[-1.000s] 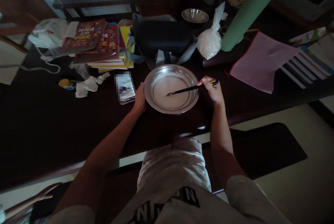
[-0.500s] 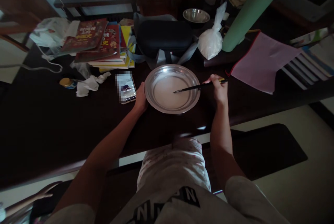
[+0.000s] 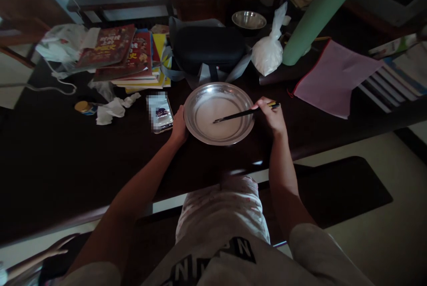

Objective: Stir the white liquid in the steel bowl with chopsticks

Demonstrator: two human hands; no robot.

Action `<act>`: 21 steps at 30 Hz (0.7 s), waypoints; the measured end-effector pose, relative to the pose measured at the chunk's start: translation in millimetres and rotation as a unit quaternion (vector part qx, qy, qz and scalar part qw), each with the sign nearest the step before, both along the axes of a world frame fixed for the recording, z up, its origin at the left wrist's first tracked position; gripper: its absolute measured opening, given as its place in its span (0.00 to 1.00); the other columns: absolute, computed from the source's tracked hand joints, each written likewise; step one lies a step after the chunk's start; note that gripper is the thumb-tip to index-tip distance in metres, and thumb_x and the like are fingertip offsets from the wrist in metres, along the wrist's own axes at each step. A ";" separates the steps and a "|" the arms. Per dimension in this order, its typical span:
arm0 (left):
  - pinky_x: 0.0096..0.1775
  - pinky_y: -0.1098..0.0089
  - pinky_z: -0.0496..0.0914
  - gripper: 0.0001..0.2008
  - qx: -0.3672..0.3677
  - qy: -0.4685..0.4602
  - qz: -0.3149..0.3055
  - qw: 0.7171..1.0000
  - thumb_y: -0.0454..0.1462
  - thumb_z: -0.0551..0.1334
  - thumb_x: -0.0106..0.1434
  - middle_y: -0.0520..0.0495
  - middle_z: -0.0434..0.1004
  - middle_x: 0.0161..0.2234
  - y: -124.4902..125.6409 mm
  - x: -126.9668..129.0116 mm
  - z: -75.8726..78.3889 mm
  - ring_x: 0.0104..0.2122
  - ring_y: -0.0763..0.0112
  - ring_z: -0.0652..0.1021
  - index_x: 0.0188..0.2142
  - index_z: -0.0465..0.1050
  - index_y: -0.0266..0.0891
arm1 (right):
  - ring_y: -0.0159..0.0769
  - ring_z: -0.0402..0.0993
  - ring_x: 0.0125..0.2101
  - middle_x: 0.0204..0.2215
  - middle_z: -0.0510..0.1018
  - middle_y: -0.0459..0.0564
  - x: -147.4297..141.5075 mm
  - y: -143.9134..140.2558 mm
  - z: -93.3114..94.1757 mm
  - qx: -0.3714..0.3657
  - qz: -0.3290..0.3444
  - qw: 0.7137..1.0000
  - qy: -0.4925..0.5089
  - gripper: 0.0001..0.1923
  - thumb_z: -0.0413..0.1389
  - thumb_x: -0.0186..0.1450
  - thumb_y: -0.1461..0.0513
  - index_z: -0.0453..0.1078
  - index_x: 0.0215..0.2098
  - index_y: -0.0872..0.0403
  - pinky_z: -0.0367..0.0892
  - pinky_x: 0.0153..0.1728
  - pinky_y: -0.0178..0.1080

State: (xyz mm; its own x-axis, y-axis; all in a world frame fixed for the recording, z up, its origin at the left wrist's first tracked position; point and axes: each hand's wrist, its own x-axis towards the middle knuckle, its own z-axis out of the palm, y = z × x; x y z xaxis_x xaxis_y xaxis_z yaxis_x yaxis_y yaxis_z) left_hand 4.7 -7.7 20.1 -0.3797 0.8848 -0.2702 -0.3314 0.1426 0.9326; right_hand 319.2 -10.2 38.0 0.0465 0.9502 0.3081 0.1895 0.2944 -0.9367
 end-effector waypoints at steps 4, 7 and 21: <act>0.36 0.71 0.71 0.15 -0.011 -0.006 0.002 1.000 0.43 0.65 0.72 0.52 0.74 0.26 1.1 -0.6 -1.0 0.30 0.68 0.74 0.27 0.75 0.41 | 0.38 0.80 0.30 0.22 0.81 0.43 1.5 0.9 -0.1 0.019 -0.069 0.997 0.012 0.27 0.62 0.64 0.35 0.79 0.24 0.46 0.76 0.43 0.44; 0.37 0.72 0.71 0.16 -0.010 -0.007 0.006 1.000 0.41 0.64 0.73 0.52 0.74 0.26 0.6 -0.4 1.3 0.31 0.69 0.74 0.27 0.75 0.41 | 0.37 0.80 0.29 0.21 0.81 0.43 2.2 0.1 0.3 0.012 -0.079 0.997 0.016 0.28 0.62 0.64 0.35 0.77 0.23 0.47 0.76 0.44 0.45; 0.39 0.69 0.72 0.16 -0.002 -0.014 -0.013 1.000 0.41 0.63 0.74 0.50 0.76 0.27 2.0 -2.3 -5.2 0.32 0.66 0.76 0.27 0.76 0.43 | 0.40 0.81 0.33 0.24 0.82 0.45 -3.4 -1.3 5.1 -0.013 -0.009 1.000 -0.020 0.29 0.62 0.61 0.32 0.76 0.22 0.46 0.76 0.44 0.46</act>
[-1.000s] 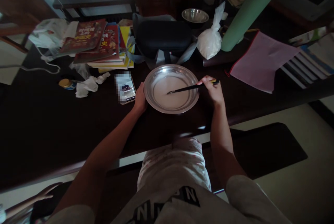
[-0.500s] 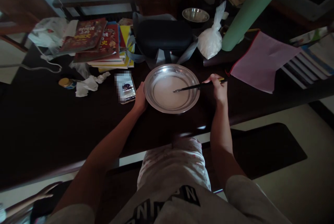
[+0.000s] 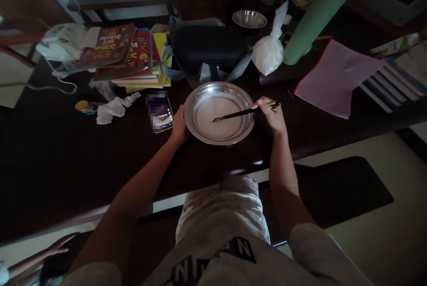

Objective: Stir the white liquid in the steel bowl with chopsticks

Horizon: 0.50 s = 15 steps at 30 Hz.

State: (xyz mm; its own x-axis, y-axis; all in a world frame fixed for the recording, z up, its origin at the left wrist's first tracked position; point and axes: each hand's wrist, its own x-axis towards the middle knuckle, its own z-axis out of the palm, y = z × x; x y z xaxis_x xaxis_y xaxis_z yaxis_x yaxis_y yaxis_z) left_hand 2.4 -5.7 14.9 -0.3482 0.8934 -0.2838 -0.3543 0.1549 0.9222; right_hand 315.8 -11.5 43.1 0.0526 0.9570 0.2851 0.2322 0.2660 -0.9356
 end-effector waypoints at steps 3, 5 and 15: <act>0.37 0.70 0.72 0.17 -0.002 0.020 -0.004 1.000 0.41 0.60 0.75 0.50 0.76 0.27 0.7 -2.4 -3.4 0.32 0.65 0.76 0.28 0.77 0.43 | 0.40 0.81 0.32 0.24 0.82 0.45 0.9 1.1 -0.6 0.021 -0.044 0.999 0.012 0.29 0.62 0.61 0.33 0.77 0.23 0.46 0.76 0.44 0.46; 0.37 0.71 0.71 0.16 0.004 0.053 0.007 0.999 0.40 0.61 0.75 0.51 0.76 0.27 0.3 -3.6 -3.0 0.33 0.66 0.76 0.28 0.77 0.44 | 0.38 0.79 0.30 0.22 0.80 0.44 3.4 1.4 -2.0 0.032 -0.085 0.996 0.027 0.29 0.61 0.63 0.34 0.76 0.22 0.46 0.76 0.43 0.46; 0.35 0.72 0.70 0.18 -0.005 0.035 0.003 0.999 0.41 0.61 0.75 0.51 0.74 0.27 -1.6 -0.9 5.6 0.30 0.69 0.73 0.27 0.76 0.42 | 0.39 0.81 0.31 0.23 0.81 0.45 2.3 0.3 -1.4 0.029 -0.066 0.997 0.022 0.29 0.62 0.63 0.34 0.76 0.22 0.47 0.77 0.45 0.47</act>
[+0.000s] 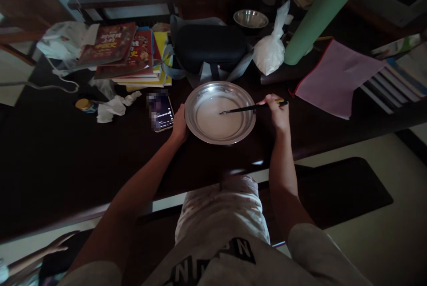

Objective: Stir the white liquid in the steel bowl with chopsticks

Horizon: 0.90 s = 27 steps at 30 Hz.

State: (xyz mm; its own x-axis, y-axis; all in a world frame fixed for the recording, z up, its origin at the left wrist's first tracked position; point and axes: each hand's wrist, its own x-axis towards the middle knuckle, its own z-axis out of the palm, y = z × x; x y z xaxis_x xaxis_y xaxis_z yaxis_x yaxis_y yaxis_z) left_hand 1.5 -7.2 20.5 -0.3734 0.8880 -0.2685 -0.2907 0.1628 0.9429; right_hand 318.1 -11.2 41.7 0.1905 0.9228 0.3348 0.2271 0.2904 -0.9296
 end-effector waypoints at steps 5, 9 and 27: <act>0.35 0.71 0.69 0.19 0.009 0.012 0.002 1.000 0.40 0.61 0.76 0.52 0.73 0.25 0.1 0.8 -1.2 0.29 0.69 0.72 0.26 0.75 0.42 | 0.39 0.81 0.31 0.23 0.81 0.44 -0.2 -0.4 -0.6 -0.032 0.051 0.998 -0.008 0.29 0.63 0.61 0.33 0.76 0.22 0.46 0.77 0.44 0.46; 0.36 0.71 0.70 0.18 0.006 -0.003 0.005 1.000 0.41 0.64 0.74 0.52 0.73 0.26 0.7 1.2 -1.7 0.29 0.69 0.73 0.26 0.75 0.42 | 0.40 0.81 0.32 0.23 0.82 0.45 -0.3 0.8 -0.5 -0.020 0.029 0.999 -0.013 0.29 0.62 0.61 0.33 0.76 0.22 0.46 0.77 0.43 0.46; 0.37 0.71 0.72 0.17 -0.006 -0.024 0.005 1.000 0.41 0.63 0.74 0.52 0.75 0.26 0.0 3.5 2.6 0.30 0.68 0.75 0.27 0.75 0.42 | 0.41 0.81 0.33 0.25 0.83 0.45 -1.9 0.2 -0.4 -0.027 0.073 0.997 -0.028 0.30 0.62 0.61 0.32 0.76 0.22 0.46 0.75 0.44 0.47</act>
